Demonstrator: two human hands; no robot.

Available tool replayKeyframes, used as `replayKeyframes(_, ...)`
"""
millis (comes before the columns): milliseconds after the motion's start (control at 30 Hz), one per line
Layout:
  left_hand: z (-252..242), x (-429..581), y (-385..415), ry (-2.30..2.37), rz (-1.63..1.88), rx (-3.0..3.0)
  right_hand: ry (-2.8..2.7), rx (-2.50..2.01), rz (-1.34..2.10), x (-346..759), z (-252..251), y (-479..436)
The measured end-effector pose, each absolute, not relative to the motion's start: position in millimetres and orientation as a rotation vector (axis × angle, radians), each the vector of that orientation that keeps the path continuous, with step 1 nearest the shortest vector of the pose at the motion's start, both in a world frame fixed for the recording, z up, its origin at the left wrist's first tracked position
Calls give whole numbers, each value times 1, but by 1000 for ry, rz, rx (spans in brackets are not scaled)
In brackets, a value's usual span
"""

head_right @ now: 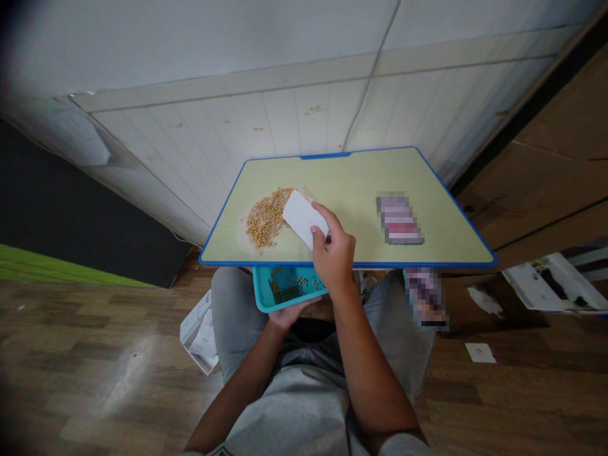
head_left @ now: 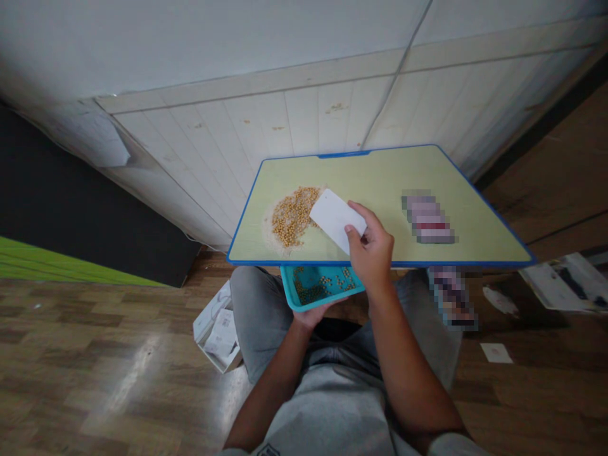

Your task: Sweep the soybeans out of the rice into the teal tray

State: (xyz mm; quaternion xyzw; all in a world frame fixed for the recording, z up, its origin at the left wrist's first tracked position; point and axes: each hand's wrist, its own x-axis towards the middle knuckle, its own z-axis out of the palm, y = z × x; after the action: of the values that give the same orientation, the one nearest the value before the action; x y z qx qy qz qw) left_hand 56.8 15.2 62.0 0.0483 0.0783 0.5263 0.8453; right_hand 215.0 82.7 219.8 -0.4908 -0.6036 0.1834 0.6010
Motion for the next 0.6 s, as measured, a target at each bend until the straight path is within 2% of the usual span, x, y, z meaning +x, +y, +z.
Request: replayKeyframes(600, 62, 59, 18, 166, 1098, 114, -1472, -1169, 417, 213, 232, 75)
